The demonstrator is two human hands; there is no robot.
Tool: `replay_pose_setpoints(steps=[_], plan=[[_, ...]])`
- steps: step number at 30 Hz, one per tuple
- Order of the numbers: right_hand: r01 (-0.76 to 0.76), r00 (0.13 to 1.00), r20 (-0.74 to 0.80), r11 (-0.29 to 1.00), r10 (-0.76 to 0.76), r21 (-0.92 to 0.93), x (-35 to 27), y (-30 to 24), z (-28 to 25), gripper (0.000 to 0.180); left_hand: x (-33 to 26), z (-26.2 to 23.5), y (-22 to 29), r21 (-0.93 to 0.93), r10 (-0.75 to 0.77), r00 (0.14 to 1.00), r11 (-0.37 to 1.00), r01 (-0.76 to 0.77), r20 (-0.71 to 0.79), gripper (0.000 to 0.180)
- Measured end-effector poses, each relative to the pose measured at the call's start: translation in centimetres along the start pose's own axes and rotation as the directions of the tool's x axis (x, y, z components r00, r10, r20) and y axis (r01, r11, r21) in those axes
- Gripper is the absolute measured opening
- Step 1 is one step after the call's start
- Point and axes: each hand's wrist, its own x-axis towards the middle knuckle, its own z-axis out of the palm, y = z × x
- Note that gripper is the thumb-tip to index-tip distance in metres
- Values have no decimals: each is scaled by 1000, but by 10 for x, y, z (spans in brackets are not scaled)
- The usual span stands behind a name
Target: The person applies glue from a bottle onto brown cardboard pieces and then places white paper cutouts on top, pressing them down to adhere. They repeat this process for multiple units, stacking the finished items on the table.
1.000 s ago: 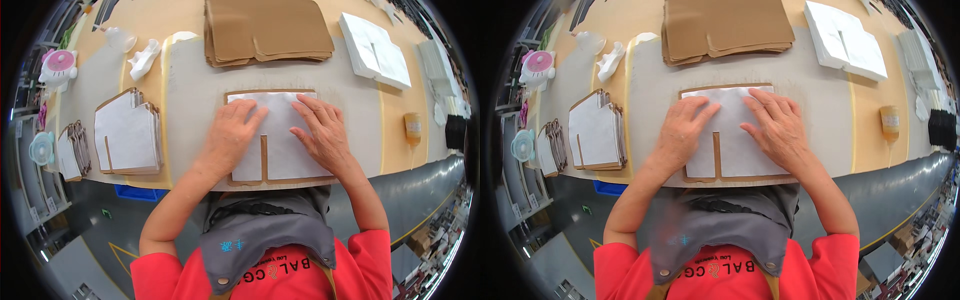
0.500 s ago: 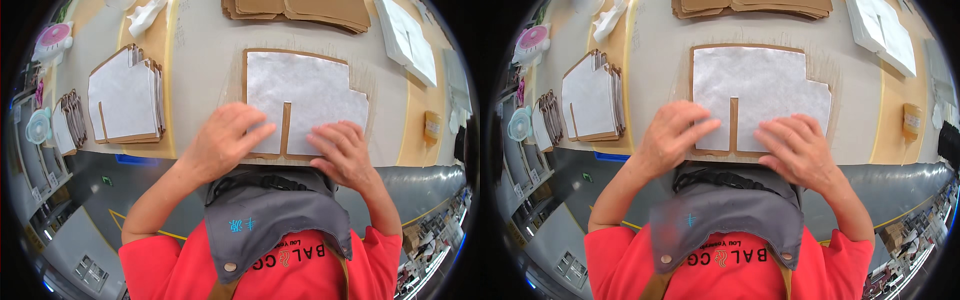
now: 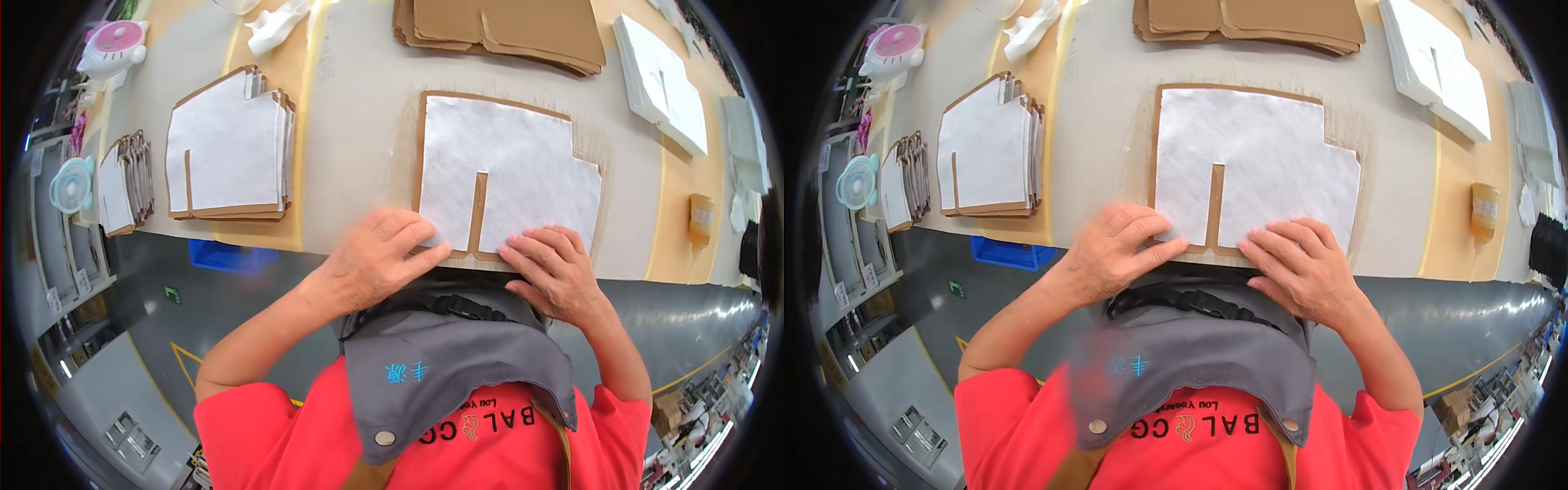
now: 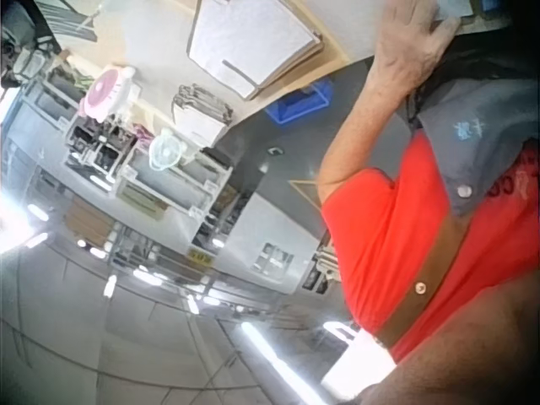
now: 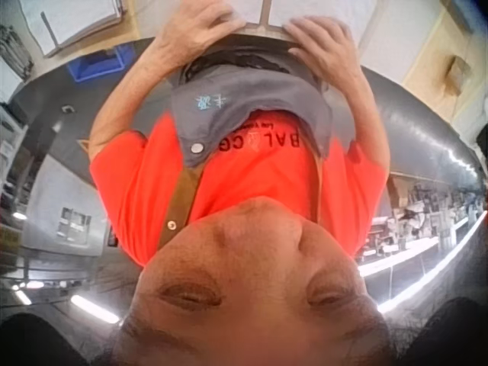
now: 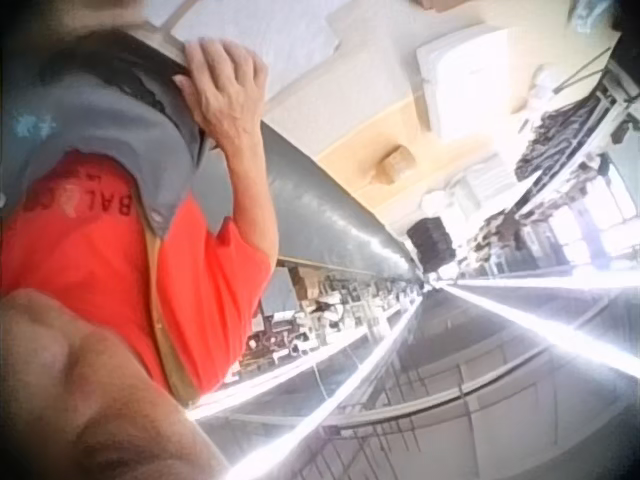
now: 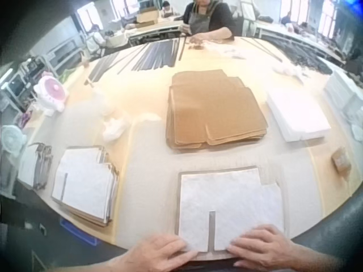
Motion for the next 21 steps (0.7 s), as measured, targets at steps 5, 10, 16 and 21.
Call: replay_pose_setpoints(steps=[5,10,16,21], plan=[[-100,991,-87,995,101,18,13,-1,-10,58,7,0,4,-15,-52,997,999,51,-59,42],[-302,943,-160,952,292,-44,88,15,9,77,82,25,-19,114,-293,940,942,315,-177,54],[-613,790,-175,751,588,-245,62,49,31,85,79,44,-44,254,-496,859,820,512,-130,69],[-791,606,-187,560,773,-246,-8,34,15,88,50,30,-29,306,-570,809,752,584,-143,73]])
